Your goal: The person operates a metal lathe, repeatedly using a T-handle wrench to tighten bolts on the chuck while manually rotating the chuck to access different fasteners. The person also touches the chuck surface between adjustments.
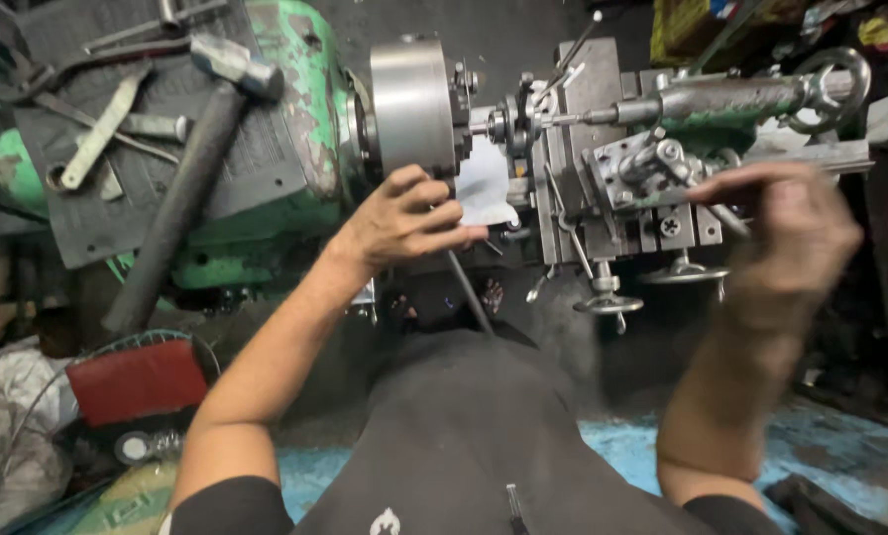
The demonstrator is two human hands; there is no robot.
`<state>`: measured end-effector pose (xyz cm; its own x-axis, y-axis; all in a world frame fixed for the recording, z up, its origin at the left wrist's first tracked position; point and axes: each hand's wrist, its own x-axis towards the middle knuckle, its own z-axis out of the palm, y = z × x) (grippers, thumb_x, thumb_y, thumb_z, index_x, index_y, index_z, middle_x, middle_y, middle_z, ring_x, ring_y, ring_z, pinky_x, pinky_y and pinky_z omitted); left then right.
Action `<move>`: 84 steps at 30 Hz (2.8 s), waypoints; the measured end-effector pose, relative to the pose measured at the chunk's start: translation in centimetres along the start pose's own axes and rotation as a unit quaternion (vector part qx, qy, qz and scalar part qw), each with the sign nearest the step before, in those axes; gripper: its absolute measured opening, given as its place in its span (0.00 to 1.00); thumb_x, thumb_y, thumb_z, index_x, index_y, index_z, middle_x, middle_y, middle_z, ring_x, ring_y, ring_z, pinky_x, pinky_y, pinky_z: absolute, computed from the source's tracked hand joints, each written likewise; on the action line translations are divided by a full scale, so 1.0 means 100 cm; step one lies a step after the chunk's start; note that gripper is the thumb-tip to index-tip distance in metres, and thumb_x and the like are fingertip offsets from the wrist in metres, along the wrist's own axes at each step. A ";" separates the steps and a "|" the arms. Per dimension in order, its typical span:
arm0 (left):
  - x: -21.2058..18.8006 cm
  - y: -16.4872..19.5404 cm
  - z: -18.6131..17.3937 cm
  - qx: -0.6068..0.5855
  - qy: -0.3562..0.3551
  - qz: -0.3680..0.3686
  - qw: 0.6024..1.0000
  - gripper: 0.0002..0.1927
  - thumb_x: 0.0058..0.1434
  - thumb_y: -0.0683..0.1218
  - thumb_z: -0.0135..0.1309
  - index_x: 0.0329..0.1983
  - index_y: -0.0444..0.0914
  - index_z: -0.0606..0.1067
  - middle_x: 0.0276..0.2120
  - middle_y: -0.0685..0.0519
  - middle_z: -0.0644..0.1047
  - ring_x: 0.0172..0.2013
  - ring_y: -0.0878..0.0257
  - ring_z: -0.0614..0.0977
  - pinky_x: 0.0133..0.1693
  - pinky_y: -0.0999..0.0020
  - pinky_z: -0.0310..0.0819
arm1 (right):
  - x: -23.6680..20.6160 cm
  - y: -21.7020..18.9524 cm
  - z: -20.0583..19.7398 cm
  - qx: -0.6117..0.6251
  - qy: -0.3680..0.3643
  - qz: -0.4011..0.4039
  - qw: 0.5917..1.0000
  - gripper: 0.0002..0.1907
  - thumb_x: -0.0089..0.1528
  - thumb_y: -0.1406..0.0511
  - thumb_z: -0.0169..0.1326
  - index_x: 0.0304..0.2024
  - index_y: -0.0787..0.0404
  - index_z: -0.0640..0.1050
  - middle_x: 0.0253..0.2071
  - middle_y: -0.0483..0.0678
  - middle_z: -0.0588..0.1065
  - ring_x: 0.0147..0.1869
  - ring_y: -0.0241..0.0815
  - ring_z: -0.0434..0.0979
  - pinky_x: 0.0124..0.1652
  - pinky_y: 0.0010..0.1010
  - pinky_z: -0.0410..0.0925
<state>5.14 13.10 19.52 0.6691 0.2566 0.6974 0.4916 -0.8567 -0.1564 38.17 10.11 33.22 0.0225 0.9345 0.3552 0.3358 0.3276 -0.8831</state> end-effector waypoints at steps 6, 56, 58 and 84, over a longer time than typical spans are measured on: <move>-0.006 0.007 0.033 -0.173 0.078 -0.076 0.979 0.18 0.67 0.47 0.68 0.39 0.43 0.67 0.60 0.54 0.75 0.67 0.53 0.73 0.70 0.45 0.66 | -0.086 0.078 0.142 -0.024 -0.547 -0.002 0.837 0.20 0.66 0.68 0.39 0.58 0.66 0.73 0.54 0.57 0.75 0.60 0.52 0.76 0.61 0.41 0.67; -0.024 0.060 0.002 -0.388 0.610 -0.428 0.542 0.21 0.69 0.40 0.38 0.17 0.39 0.56 0.14 0.54 0.59 0.17 0.66 0.59 0.20 0.67 0.61 | 0.030 0.058 0.105 -0.368 -0.320 -0.052 0.871 0.26 0.71 0.57 0.44 0.23 0.64 0.78 0.20 0.60 0.73 0.27 0.64 0.75 0.30 0.55 0.66; -0.028 0.066 0.005 -0.375 0.616 -0.429 0.544 0.20 0.68 0.41 0.37 0.18 0.40 0.54 0.15 0.53 0.59 0.17 0.66 0.58 0.20 0.68 0.59 | 0.010 0.069 0.099 -0.381 -0.308 -0.059 0.870 0.27 0.70 0.57 0.45 0.20 0.64 0.77 0.20 0.60 0.73 0.27 0.65 0.75 0.31 0.56 0.66; -0.057 0.084 0.007 -0.518 0.526 -0.326 0.590 0.22 0.66 0.47 0.48 0.17 0.35 0.62 0.14 0.50 0.64 0.16 0.60 0.67 0.23 0.62 0.70 | 0.021 0.021 0.032 -0.384 -0.281 -0.066 0.877 0.18 0.67 0.64 0.40 0.39 0.60 0.82 0.33 0.52 0.81 0.34 0.51 0.81 0.37 0.38 0.70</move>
<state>5.83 4.77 13.82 -0.4583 0.7303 0.5066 -0.5162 -0.6827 0.5171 35.94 13.22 31.09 -0.4596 0.8872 0.0409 0.8409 0.4495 -0.3014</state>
